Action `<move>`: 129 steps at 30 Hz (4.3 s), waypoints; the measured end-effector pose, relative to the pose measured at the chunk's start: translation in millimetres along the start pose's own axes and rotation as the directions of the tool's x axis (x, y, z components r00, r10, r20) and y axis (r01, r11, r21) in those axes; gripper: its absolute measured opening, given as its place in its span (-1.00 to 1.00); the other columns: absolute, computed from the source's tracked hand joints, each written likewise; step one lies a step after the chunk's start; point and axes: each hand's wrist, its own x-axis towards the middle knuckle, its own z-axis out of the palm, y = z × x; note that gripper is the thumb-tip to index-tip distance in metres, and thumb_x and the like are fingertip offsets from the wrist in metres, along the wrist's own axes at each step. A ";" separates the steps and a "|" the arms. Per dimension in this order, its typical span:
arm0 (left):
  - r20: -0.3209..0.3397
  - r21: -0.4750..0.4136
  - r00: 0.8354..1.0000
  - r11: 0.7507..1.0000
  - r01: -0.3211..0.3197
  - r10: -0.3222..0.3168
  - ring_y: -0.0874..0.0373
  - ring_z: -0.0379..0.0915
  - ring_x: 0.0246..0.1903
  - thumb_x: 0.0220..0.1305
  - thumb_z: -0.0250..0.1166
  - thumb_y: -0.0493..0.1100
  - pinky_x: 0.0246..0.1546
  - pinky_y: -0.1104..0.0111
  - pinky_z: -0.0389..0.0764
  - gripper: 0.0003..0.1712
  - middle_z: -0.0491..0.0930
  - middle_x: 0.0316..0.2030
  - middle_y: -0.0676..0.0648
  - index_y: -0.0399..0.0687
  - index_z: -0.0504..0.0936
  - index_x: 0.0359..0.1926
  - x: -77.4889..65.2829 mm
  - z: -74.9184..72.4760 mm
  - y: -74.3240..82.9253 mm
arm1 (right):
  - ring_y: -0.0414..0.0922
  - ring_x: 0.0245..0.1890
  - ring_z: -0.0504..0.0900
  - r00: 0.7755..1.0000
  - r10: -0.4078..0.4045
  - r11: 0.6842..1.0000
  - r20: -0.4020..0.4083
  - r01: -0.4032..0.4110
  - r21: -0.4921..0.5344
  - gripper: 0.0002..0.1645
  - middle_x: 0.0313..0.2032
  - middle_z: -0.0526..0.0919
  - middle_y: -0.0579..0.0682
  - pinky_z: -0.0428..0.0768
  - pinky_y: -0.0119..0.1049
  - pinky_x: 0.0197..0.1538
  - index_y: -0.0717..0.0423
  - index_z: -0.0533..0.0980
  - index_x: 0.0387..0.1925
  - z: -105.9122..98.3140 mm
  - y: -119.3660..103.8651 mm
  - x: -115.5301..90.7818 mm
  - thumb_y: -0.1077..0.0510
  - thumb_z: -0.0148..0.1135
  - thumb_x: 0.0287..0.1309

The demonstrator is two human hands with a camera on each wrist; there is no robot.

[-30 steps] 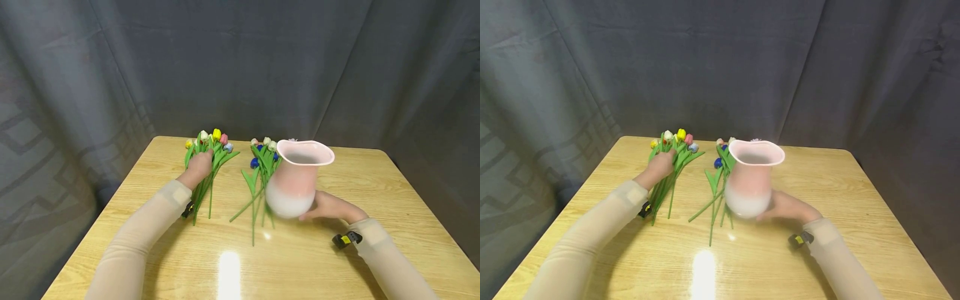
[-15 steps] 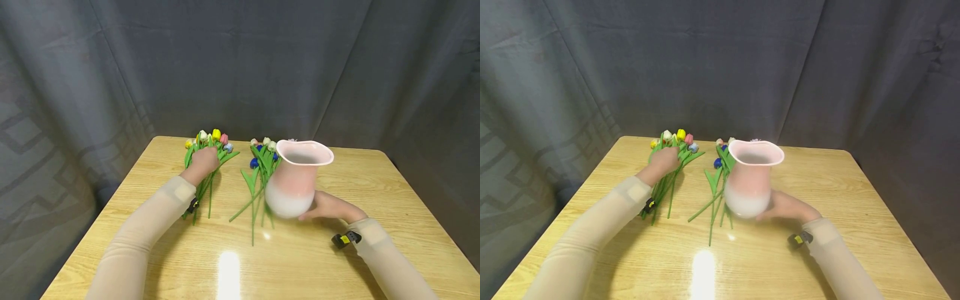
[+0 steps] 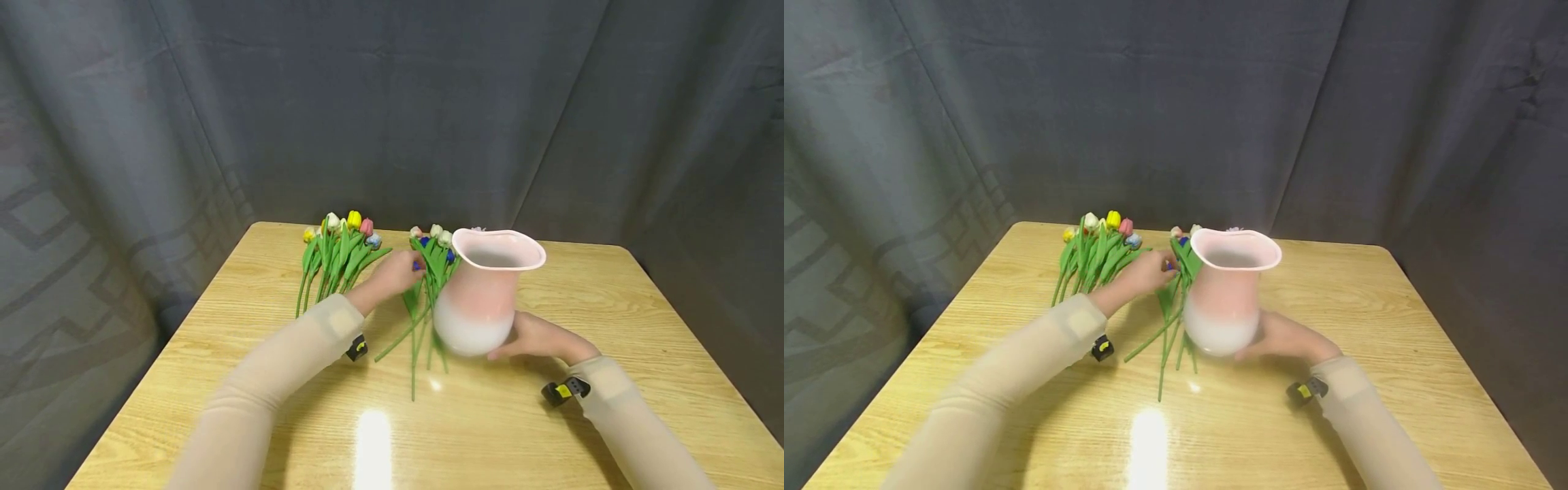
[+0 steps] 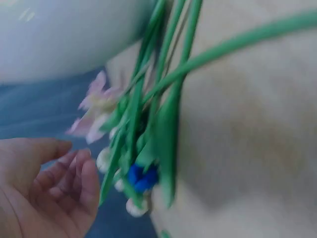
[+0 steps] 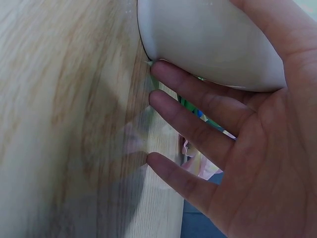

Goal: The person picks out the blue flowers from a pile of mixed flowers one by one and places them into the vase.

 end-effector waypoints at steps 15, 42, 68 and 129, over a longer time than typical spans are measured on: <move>0.227 -0.061 0.973 0.998 -0.029 0.042 0.24 0.50 -0.63 0.33 0.22 -0.17 -0.52 0.46 0.49 -0.85 0.55 -0.54 0.02 -0.08 0.52 -0.39 -3.6 49.4 3.8 | -0.02 0.19 0.46 1.000 -0.012 1.000 -0.023 0.012 -0.013 0.01 0.19 0.52 0.02 0.34 0.02 0.31 0.11 0.31 0.30 2.9 -2.2 -0.4 -0.11 0.56 -0.17; 0.009 -0.400 0.999 0.916 -0.040 0.048 0.17 0.54 -0.67 0.34 0.12 -0.33 -0.45 0.19 0.69 -0.93 0.56 -0.48 -0.16 -0.26 0.44 -0.19 -20.4 -0.8 -13.9 | 0.03 0.20 0.46 1.000 -0.015 1.000 -0.027 0.014 -0.021 0.03 0.20 0.50 0.06 0.32 0.12 0.30 0.11 0.29 0.31 1.7 0.2 0.9 -0.13 0.55 -0.16; -0.233 -0.393 0.914 0.892 0.224 -0.333 0.12 0.49 -0.59 0.39 0.01 -0.34 -0.53 0.33 0.57 -0.44 0.45 -0.45 -0.13 -0.36 0.22 0.38 -99.1 -82.9 -172.0 | 0.04 0.24 0.42 1.000 0.006 1.000 -0.009 -0.006 0.008 0.06 0.23 0.47 0.06 0.28 0.11 0.33 0.10 0.25 0.33 1.7 0.2 1.6 -0.11 0.55 -0.17; -0.154 0.279 0.978 0.956 -0.095 0.142 0.18 0.44 -0.60 0.29 0.19 -0.20 -0.72 0.41 0.40 -0.64 0.65 -0.26 -0.08 -0.19 0.46 0.09 -36.5 -4.0 -4.5 | -0.14 0.16 0.47 1.000 -0.007 1.000 -0.020 0.007 -0.011 0.01 0.20 0.50 0.01 0.35 -0.28 0.28 0.06 0.27 0.33 -0.7 0.9 -0.6 -0.12 0.53 -0.13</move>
